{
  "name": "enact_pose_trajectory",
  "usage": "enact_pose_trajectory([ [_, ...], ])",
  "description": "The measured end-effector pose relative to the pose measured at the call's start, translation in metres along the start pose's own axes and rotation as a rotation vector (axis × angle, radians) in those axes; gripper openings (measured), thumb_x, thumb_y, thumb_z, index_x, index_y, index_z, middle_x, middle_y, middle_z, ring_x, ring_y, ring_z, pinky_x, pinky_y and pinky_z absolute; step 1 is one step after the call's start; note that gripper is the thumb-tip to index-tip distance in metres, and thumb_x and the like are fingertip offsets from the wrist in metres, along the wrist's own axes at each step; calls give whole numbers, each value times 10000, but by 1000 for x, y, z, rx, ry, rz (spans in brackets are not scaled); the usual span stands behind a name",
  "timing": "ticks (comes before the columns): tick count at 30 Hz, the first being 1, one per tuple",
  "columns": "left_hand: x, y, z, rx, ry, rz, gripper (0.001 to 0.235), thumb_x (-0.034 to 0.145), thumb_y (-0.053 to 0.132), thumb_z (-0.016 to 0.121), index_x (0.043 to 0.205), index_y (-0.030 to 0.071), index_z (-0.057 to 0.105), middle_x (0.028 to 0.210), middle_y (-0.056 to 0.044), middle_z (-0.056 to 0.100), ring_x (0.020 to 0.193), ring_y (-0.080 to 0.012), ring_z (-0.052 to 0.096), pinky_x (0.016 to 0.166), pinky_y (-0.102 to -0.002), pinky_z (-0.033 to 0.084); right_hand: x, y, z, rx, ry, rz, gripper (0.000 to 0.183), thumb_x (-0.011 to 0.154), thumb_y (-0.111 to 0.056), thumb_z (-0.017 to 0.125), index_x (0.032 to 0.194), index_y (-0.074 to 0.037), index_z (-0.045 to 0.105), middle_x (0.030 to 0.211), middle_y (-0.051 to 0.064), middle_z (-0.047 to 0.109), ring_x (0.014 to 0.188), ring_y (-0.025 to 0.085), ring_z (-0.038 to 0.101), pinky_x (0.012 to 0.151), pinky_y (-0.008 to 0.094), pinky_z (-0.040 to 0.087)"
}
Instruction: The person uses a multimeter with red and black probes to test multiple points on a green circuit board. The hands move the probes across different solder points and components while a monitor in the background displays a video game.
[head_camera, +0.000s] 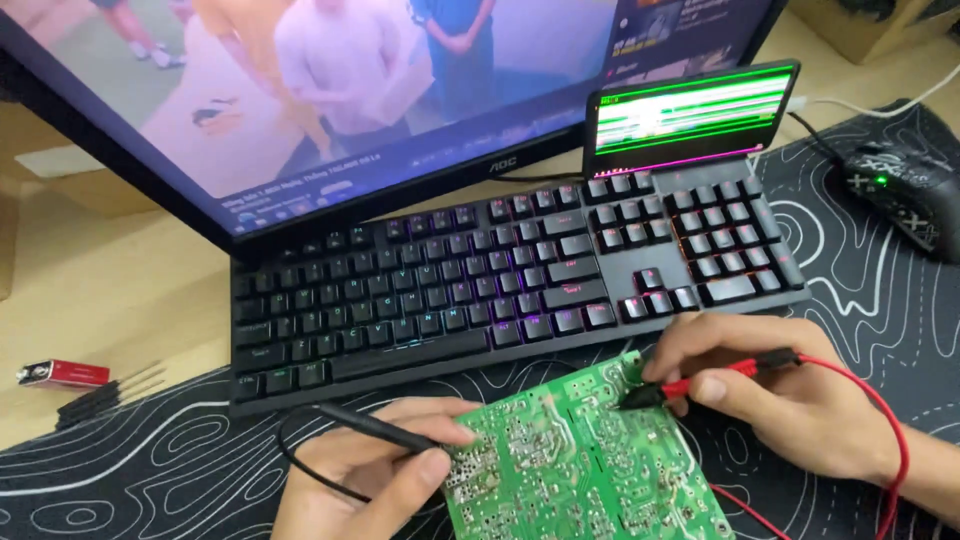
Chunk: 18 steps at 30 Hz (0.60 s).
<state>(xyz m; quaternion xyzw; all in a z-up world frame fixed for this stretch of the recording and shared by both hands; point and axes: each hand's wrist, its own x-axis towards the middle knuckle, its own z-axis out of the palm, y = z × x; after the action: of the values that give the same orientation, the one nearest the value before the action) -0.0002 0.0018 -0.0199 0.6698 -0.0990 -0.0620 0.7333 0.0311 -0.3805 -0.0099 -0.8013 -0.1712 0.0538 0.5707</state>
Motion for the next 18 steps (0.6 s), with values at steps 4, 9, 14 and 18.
enact_pose_trajectory([
  [4, -2, -7, 3, -28, 53, 51, 175, 946, 51, 823, 1037, 11, 968, 1196, -263, 973, 1127, -348, 935, 1008, -450, 731, 5, -14, 4, -18, -55, -143, 480, 1123, -465, 611, 1112, -78, 894, 1049, 86, 898, 976, 219, 855, 867, 355, 661],
  [9, -5, -2, 3, 29, 57, -14, 201, 969, 159, 830, 1033, 40, 979, 1183, -226, 998, 1195, -338, 939, 967, -455, 747, 5, -8, 5, -16, -13, -162, 520, 1110, -484, 621, 1041, -53, 905, 1067, 114, 929, 1025, 250, 910, 945, 371, 695],
  [14, -6, 10, 5, 72, 38, 20, 176, 991, 172, 813, 1052, 78, 949, 1228, -183, 975, 1152, -259, 920, 970, -377, 723, 1, -6, 8, -70, 19, -127, 550, 1074, -517, 622, 1011, -55, 913, 1065, 122, 942, 1028, 249, 921, 955, 363, 687],
  [18, -7, 8, 8, 95, 99, -27, 218, 956, 243, 849, 1016, 84, 985, 1177, -178, 1012, 1153, -272, 968, 951, -402, 793, 1, -3, 9, -37, 63, -118, 571, 1084, -533, 626, 1027, -52, 927, 1050, 117, 952, 1064, 255, 903, 968, 372, 676],
])
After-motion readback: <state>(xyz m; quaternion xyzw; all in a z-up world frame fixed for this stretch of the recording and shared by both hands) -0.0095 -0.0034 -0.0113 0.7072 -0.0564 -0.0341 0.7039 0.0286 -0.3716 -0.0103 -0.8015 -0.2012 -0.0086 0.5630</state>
